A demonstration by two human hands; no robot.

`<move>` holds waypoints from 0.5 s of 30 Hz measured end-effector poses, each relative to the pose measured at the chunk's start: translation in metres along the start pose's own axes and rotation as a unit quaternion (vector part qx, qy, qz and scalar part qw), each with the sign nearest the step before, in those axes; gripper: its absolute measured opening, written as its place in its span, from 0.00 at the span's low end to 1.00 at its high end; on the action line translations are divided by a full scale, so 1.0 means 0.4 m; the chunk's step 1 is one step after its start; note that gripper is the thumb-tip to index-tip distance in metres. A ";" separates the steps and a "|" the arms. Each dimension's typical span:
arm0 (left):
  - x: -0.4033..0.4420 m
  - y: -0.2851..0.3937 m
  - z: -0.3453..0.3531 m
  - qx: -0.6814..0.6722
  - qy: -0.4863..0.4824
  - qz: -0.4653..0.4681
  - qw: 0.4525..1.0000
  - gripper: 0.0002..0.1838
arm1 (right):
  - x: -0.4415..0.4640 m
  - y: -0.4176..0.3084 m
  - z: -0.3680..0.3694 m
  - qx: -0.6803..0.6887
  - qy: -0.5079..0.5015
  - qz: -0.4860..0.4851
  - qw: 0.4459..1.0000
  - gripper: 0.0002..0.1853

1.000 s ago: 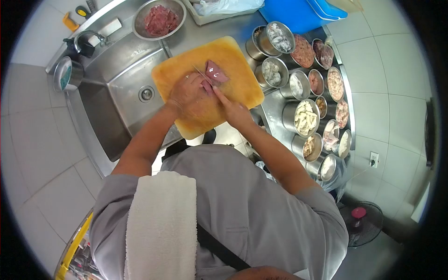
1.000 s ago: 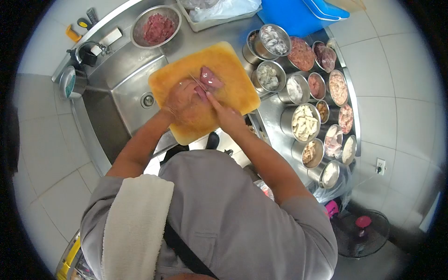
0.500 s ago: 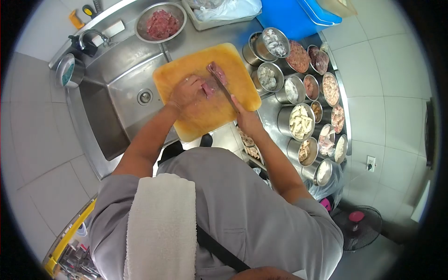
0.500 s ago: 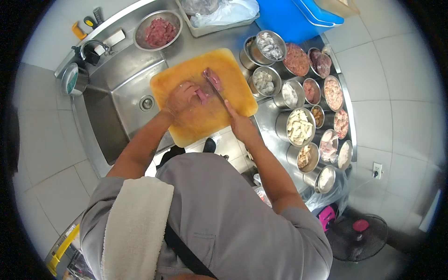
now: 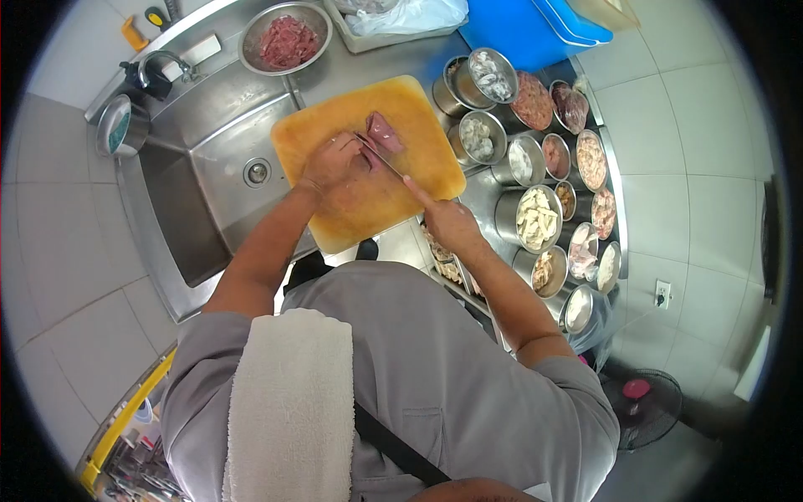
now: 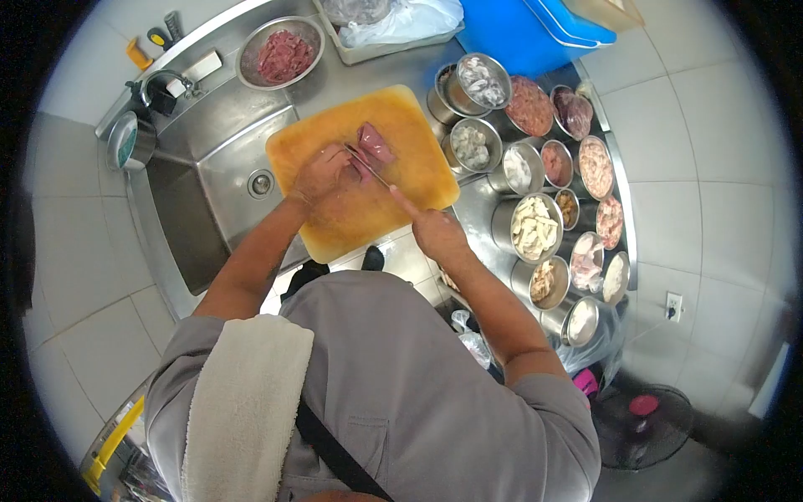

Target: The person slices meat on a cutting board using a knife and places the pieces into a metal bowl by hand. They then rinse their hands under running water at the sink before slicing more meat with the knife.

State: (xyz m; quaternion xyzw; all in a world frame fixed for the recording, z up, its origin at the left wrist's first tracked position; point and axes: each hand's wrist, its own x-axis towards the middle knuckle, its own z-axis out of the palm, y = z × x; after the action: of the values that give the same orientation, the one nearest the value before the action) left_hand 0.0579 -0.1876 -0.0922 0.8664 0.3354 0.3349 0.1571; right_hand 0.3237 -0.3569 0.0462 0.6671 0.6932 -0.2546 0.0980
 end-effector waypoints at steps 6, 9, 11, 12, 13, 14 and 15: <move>-0.007 -0.010 0.016 -0.015 0.014 -0.004 1.000 0.13 | 0.033 0.022 -0.005 0.005 0.003 -0.034 0.999 0.54; -0.006 -0.017 0.020 -0.004 0.017 -0.004 1.000 0.13 | 0.053 0.011 -0.023 -0.006 -0.009 -0.039 0.999 0.54; -0.003 -0.014 0.018 -0.009 0.017 -0.008 1.000 0.12 | 0.067 0.001 -0.027 -0.009 -0.024 -0.030 0.999 0.54; -0.005 -0.013 0.021 -0.015 0.018 -0.010 1.000 0.12 | 0.074 -0.005 -0.027 -0.011 -0.039 -0.021 0.999 0.54; -0.007 -0.011 0.023 -0.015 0.018 -0.012 1.000 0.12 | 0.080 -0.012 -0.029 -0.012 -0.040 -0.021 0.999 0.54; -0.008 -0.012 0.023 -0.001 0.012 -0.013 1.000 0.12 | 0.089 -0.019 -0.032 -0.001 -0.054 -0.010 0.998 0.53; -0.007 -0.016 0.023 0.014 0.007 -0.015 1.000 0.11 | 0.102 -0.026 -0.035 0.009 -0.068 0.001 0.998 0.53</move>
State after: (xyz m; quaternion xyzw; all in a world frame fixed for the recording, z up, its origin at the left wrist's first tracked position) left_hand 0.0594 -0.1852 -0.1035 0.8610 0.3541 0.3339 0.1474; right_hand 0.3127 -0.3144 0.0411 0.6502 0.6817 -0.3054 0.1386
